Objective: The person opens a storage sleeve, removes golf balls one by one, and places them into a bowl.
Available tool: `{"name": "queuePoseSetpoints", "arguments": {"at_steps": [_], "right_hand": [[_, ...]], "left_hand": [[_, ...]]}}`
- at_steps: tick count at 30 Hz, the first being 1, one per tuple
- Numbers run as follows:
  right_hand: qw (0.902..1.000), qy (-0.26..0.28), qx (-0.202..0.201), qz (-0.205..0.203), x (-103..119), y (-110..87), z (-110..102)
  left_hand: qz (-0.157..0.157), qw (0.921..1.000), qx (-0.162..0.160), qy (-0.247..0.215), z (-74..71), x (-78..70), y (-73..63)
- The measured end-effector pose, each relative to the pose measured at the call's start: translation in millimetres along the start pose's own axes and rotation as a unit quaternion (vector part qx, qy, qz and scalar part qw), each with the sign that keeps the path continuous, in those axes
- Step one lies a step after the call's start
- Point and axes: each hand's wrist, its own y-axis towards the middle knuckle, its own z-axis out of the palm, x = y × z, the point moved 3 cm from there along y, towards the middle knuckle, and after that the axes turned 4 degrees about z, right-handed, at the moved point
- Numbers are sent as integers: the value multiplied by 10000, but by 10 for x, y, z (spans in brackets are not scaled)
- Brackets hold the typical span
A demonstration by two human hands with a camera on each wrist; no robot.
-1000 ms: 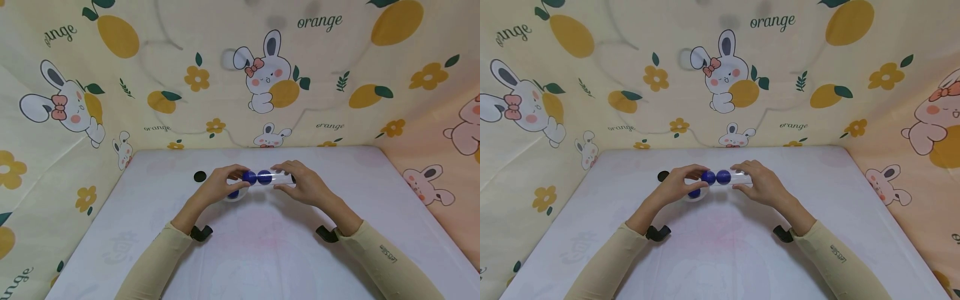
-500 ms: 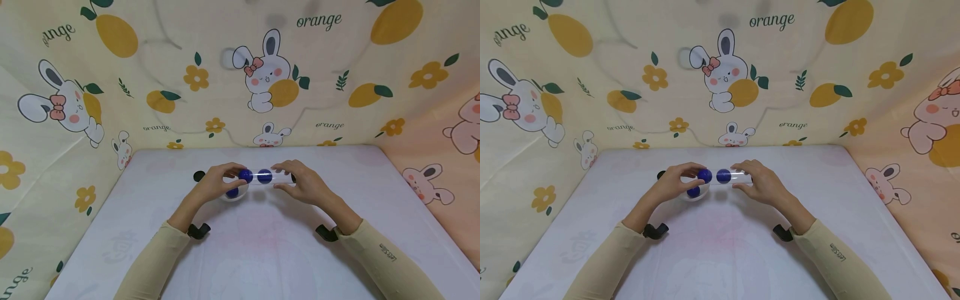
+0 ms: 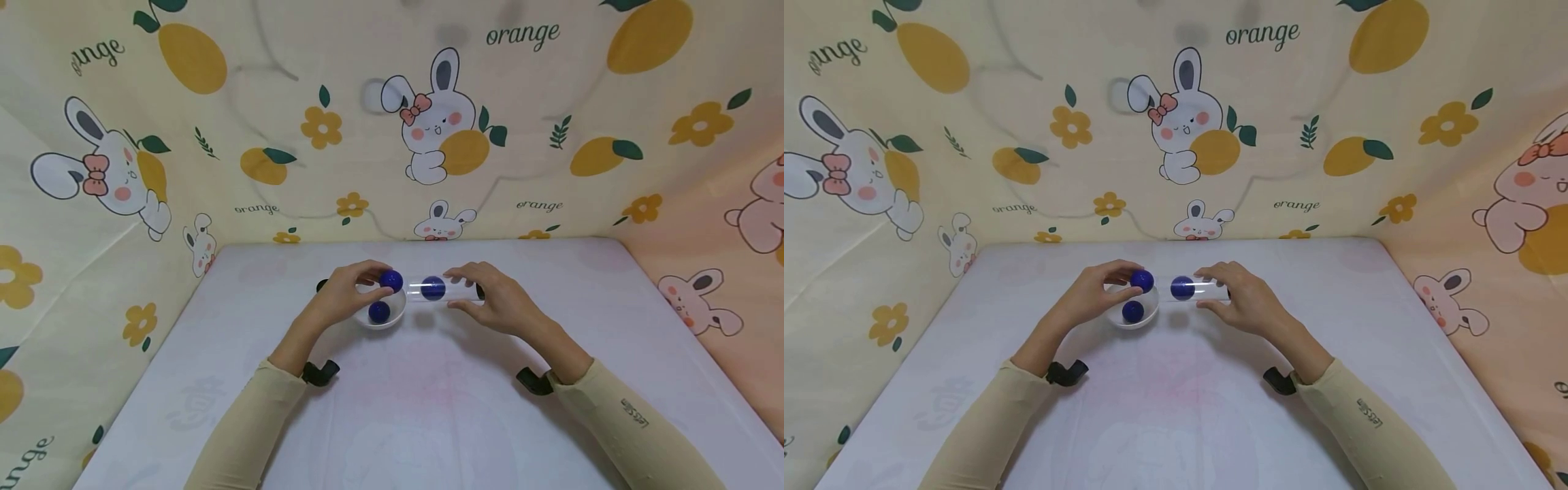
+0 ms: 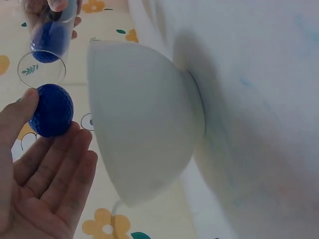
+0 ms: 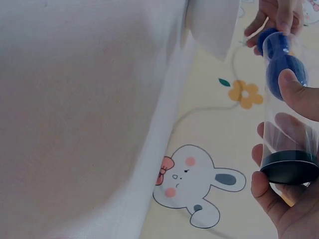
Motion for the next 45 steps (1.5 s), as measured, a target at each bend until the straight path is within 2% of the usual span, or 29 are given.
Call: {"name": "queuePoseSetpoints", "arguments": {"at_steps": [5,14,20,27,45], "right_hand": [[10000,61,56,25,1,2,4],[9999,115,-16,-48,-1,4,-2],[9998,176,-6,-32,-2,9,-3],[9998,183,-64,-63,1,0,0],[9999,124,15,6,0,13,13]], "left_hand": [[-153,9997,56,183,4,53,6],[-250,9982,135,521,29,134,13],[-424,9944,268,931,87,164,22],[-448,9896,329,1323,152,174,20],[-569,9835,382,1675,180,153,37]]}}
